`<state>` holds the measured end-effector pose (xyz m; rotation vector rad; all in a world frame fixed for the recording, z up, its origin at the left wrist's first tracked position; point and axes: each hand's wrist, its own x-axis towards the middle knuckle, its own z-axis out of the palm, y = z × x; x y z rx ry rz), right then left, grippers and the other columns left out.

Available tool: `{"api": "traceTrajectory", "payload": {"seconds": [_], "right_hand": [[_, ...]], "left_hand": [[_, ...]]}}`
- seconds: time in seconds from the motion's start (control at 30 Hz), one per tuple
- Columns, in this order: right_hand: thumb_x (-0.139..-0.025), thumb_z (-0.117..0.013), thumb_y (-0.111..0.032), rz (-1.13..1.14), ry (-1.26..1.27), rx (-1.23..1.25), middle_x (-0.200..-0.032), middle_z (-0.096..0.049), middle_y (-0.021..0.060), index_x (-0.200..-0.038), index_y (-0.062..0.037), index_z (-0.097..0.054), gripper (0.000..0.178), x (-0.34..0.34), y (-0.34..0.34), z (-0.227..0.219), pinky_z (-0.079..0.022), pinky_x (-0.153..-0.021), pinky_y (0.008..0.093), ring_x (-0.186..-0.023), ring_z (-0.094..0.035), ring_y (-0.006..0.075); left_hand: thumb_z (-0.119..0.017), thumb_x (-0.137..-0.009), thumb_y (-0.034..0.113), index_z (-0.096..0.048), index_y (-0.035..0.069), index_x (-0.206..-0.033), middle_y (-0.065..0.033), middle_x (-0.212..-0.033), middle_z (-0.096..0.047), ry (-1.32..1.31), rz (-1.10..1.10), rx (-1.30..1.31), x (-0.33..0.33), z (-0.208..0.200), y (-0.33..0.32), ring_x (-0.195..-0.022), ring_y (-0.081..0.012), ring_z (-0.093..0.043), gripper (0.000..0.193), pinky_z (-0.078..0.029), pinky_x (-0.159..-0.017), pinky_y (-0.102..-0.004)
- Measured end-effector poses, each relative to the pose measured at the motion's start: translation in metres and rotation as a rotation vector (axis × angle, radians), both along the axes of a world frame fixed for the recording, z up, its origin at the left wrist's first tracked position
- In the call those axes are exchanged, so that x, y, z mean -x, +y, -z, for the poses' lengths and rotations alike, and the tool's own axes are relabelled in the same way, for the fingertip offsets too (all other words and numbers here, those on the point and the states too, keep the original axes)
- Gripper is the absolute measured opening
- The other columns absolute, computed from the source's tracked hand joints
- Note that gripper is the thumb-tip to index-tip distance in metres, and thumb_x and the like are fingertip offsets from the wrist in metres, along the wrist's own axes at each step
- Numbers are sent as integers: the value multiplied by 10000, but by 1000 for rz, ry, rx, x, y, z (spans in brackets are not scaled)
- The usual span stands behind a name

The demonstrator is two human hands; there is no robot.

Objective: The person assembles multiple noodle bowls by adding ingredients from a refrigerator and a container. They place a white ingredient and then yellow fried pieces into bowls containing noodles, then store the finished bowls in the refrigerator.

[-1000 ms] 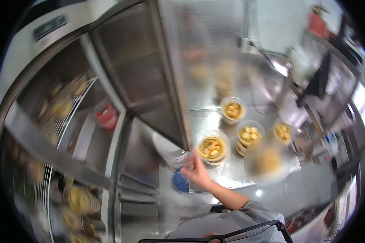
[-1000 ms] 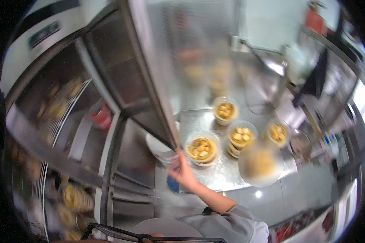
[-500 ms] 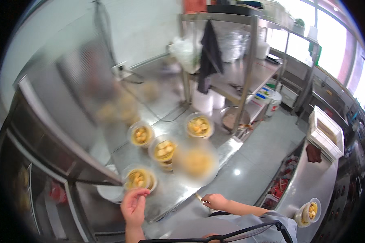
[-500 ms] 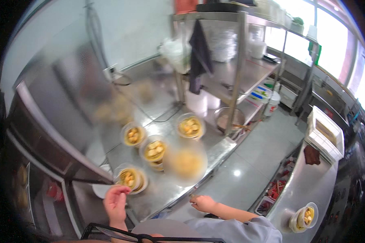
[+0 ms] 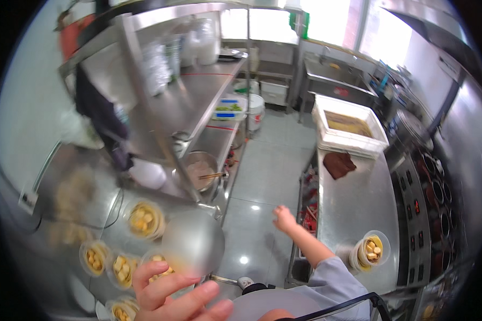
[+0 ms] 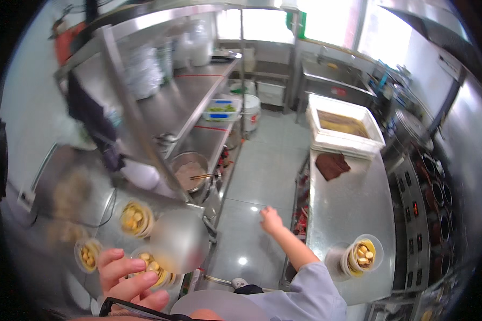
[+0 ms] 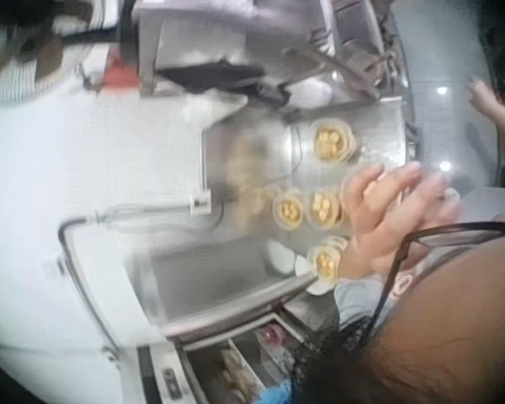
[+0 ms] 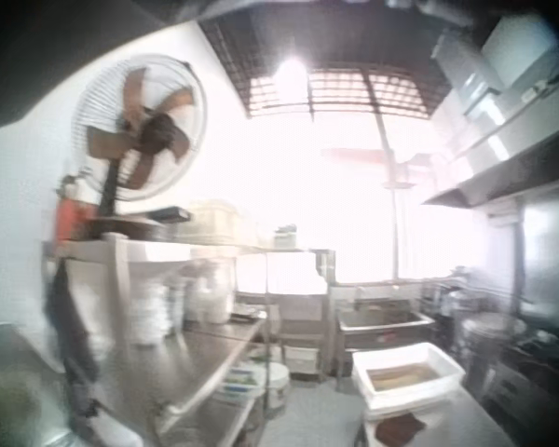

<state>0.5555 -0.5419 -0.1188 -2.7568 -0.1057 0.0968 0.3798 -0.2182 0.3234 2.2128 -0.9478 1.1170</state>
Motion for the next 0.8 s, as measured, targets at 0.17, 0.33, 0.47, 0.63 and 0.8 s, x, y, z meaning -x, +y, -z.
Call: {"api": "traceTrajectory", "payload": {"seconds": [0.17,0.33,0.47,0.63,0.8], "right_hand": [[-742,-708,-46,735,-343,23,-1388,-386,246,-1292,-30,-448,609,-77,-178,41,-450,-1002,486,-1191,-482,456],[-833,-651,-111,793,-264,-36,-1531,-326,193,-1554,-186,-147,883,-118,-299,55,-404,-1060,452,-1275,-456,407],[-854,-638,-125,835,-149,108,-1246,-467,196,-1298,-103,-463,478,-155,-281,46,-488,-899,503,-1068,-575,441],[-927,-408,-132,769,-79,238,-1107,-597,207,-1032,-65,-534,177,-160,-280,38,-493,-803,546,-970,-614,456],[-838,-510,-147,300,-35,-508,-706,-535,107,-747,2,-532,176,-88,-209,22,-454,-638,406,-663,-526,223]], "left_hand": [[-637,-753,79,-675,128,-968,-68,-1012,-634,228,-45,-225,-78,112,-1,-925,-282,-597,224,-433,-898,-541],[-654,-646,47,-679,124,-967,-76,-1009,-645,474,-39,-386,-85,193,22,-934,-303,-601,331,-448,-894,-538],[-652,-638,44,-689,120,-972,-68,-1025,-655,651,-78,-387,-77,227,19,-947,-296,-602,345,-455,-899,-525],[-683,-707,55,-705,82,-1050,-92,-1024,-687,862,-59,-106,-77,238,-2,-972,-310,-623,344,-491,-890,-426],[-619,-897,94,-697,143,-1117,-78,-1159,-662,1420,-41,385,-38,304,-1,-1012,-259,-637,239,-509,-879,-373]]}}
